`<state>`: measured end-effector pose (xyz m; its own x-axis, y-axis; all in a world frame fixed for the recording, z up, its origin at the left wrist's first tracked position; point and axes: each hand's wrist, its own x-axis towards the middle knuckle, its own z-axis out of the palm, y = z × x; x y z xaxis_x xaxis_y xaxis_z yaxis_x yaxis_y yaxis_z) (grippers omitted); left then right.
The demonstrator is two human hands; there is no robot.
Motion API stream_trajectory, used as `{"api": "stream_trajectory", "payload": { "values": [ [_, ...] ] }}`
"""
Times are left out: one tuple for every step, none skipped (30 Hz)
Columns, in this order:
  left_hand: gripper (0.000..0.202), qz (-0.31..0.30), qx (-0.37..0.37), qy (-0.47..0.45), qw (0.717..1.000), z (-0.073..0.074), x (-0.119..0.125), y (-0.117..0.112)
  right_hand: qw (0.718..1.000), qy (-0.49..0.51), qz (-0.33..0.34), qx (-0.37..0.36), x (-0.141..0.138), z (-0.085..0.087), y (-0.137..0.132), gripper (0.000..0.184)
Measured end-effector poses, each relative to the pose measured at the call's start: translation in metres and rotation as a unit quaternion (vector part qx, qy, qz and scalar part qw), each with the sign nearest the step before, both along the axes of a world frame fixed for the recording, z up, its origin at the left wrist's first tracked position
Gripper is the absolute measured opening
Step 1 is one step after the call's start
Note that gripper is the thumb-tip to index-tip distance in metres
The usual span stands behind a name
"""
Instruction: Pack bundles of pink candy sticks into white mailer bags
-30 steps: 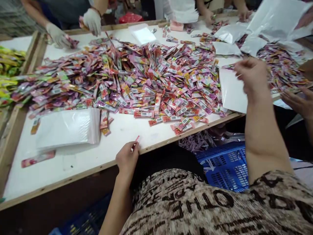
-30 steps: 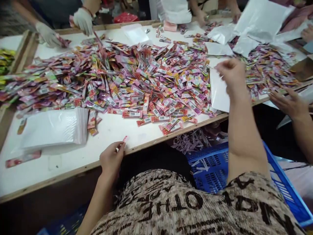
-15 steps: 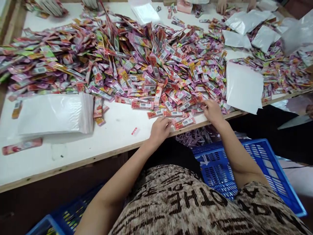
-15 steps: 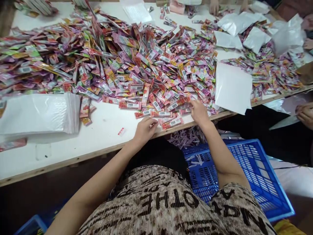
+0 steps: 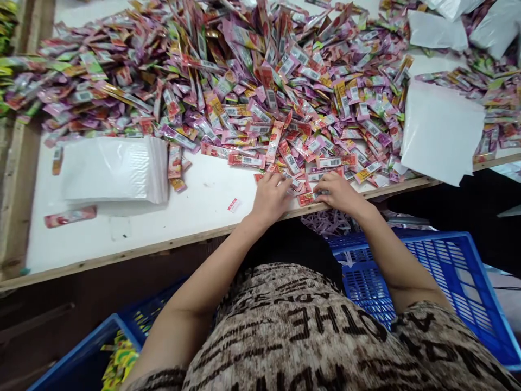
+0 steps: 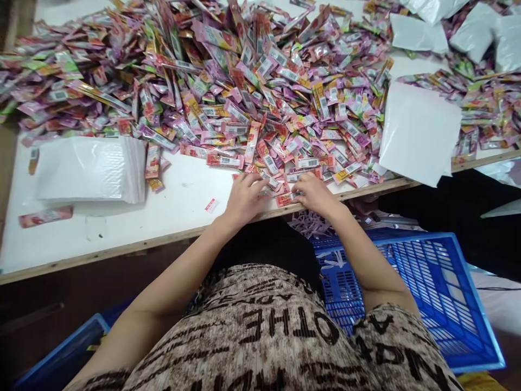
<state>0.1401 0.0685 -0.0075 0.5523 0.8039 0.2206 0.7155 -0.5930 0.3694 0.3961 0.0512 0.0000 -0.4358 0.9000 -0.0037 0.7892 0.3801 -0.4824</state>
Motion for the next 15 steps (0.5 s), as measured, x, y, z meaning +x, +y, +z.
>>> {"api": "stream_trajectory", "payload": {
  "values": [
    [0.039, -0.003, 0.006, 0.025, 1.000, 0.002, 0.006, 0.000, 1.000, -0.012, 0.008, 0.004, -0.002, 0.003, 0.000, 0.003],
    [0.040, -0.007, 0.011, 0.053, 0.999, 0.005, 0.013, -0.001, 1.000, -0.019, 0.014, 0.003, -0.004, 0.007, -0.001, 0.003],
    [0.037, -0.016, 0.014, 0.079, 0.997, 0.007, 0.019, -0.002, 1.000, -0.016, 0.016, -0.002, -0.005, 0.012, -0.003, 0.006],
    [0.031, -0.033, 0.015, 0.101, 0.994, 0.009, 0.023, -0.003, 1.000, -0.001, 0.011, -0.013, -0.005, 0.016, -0.006, 0.008],
    [0.026, -0.057, 0.016, 0.118, 0.991, 0.011, 0.027, -0.004, 0.999, 0.026, -0.002, -0.027, -0.004, 0.020, -0.010, 0.009],
    [0.023, -0.082, 0.018, 0.129, 0.988, 0.013, 0.030, -0.005, 0.997, 0.065, -0.027, -0.042, -0.002, 0.023, -0.013, 0.008],
    [0.022, -0.103, 0.021, 0.136, 0.985, 0.014, 0.032, -0.006, 0.990, 0.116, -0.062, -0.057, 0.000, 0.026, -0.015, 0.006],
    [0.022, -0.115, 0.022, 0.140, 0.983, 0.016, 0.035, -0.006, 0.977, 0.172, -0.102, -0.069, 0.002, 0.027, -0.015, 0.005],
    [0.021, -0.115, 0.022, 0.142, 0.983, 0.017, 0.038, -0.006, 0.960, 0.228, -0.141, -0.075, 0.002, 0.028, -0.014, 0.008],
    [0.020, -0.108, 0.019, 0.144, 0.984, 0.018, 0.040, -0.005, 0.944, 0.271, -0.175, -0.074, 0.001, 0.027, -0.010, 0.013],
    [0.018, -0.099, 0.014, 0.143, 0.985, 0.019, 0.043, -0.005, 0.931, 0.299, -0.200, -0.068, -0.002, 0.026, -0.005, 0.020],
    [0.018, -0.092, 0.008, 0.139, 0.986, 0.021, 0.044, -0.006, 0.923, 0.313, -0.216, -0.058, -0.008, 0.025, 0.002, 0.027],
    [0.017, -0.089, 0.002, 0.129, 0.988, 0.022, 0.043, -0.007, 0.921, 0.315, -0.225, -0.046, -0.015, 0.024, 0.010, 0.031],
    [0.017, -0.086, -0.004, 0.111, 0.990, 0.024, 0.040, -0.010, 0.923, 0.308, -0.227, -0.036, -0.025, 0.022, 0.018, 0.031],
    [0.017, -0.079, -0.015, 0.084, 0.993, 0.026, 0.034, -0.013, 0.928, 0.296, -0.225, -0.030, -0.036, 0.019, 0.026, 0.028]
  ]
}}
